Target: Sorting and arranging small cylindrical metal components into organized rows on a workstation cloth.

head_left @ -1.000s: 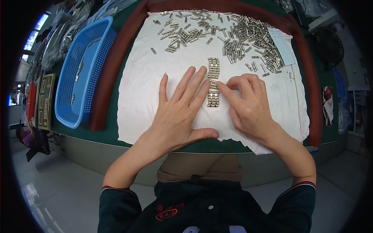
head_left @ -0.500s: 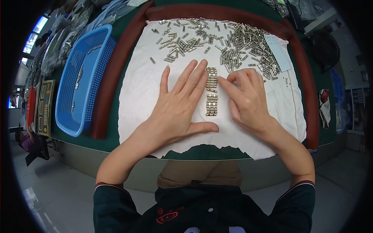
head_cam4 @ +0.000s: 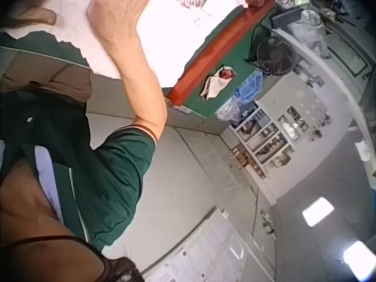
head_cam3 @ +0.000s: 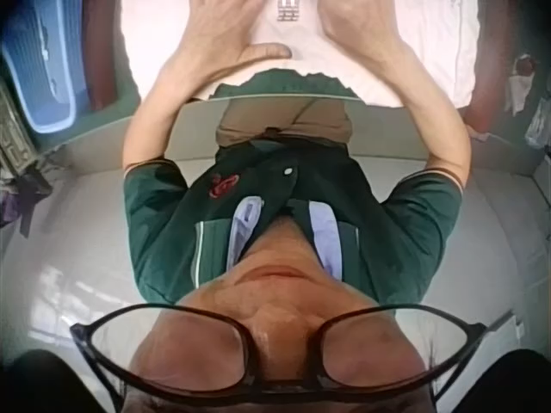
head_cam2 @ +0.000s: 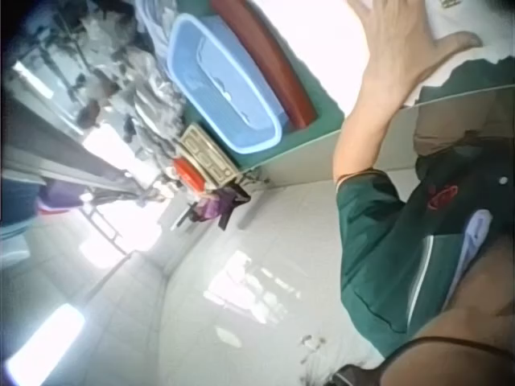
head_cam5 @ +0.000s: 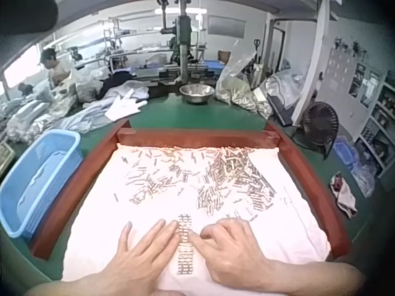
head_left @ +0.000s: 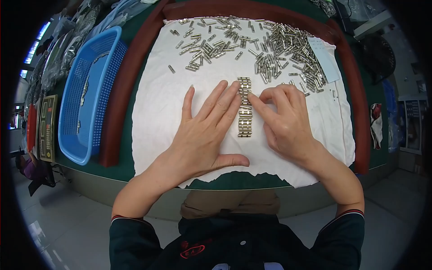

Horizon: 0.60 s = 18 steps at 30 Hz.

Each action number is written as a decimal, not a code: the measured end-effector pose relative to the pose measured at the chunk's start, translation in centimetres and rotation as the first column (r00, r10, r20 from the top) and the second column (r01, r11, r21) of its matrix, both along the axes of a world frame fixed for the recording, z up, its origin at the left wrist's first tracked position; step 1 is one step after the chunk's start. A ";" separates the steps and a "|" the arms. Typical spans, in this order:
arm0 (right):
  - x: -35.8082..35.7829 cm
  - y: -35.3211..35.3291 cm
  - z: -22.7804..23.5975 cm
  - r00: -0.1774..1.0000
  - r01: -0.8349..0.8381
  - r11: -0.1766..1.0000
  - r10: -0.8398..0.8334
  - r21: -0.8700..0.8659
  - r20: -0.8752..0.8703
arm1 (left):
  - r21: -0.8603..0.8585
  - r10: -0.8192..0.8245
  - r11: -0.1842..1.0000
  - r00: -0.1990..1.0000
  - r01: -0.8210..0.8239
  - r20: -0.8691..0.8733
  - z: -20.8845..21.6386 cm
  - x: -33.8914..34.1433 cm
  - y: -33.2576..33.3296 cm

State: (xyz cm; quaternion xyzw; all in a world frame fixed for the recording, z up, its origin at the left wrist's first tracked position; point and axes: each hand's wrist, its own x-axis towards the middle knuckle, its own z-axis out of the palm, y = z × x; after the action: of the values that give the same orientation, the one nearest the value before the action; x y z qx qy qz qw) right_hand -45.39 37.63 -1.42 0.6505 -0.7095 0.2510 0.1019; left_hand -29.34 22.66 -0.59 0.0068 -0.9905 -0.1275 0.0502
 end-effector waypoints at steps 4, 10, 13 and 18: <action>-0.1 0.1 0.0 1.000 -0.006 1.000 0.006 0.000 -0.013 | 0.013 -0.007 1.000 1.000 0.007 0.000 0.2 0.1 0.1; -0.2 0.3 -0.1 0.999 -0.034 0.999 0.034 -0.022 -0.015 | 0.040 -0.006 0.999 1.000 0.007 -0.018 0.8 0.0 0.0; -0.3 0.2 0.0 0.999 -0.044 0.998 0.043 -0.036 -0.023 | 0.059 0.007 0.998 1.000 -0.005 -0.027 0.9 -0.1 -0.1; 0.1 -0.2 0.1 0.999 0.043 0.999 -0.043 -0.008 -0.010 | 0.078 0.080 0.994 0.994 -0.074 -0.077 -0.1 -0.7 -0.4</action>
State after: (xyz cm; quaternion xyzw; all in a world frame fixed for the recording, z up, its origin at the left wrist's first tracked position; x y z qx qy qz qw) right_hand -45.30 37.41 -1.35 0.6360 -0.7218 0.2483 0.1135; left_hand -30.06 22.25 -0.65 0.0420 -0.9812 -0.1629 0.0945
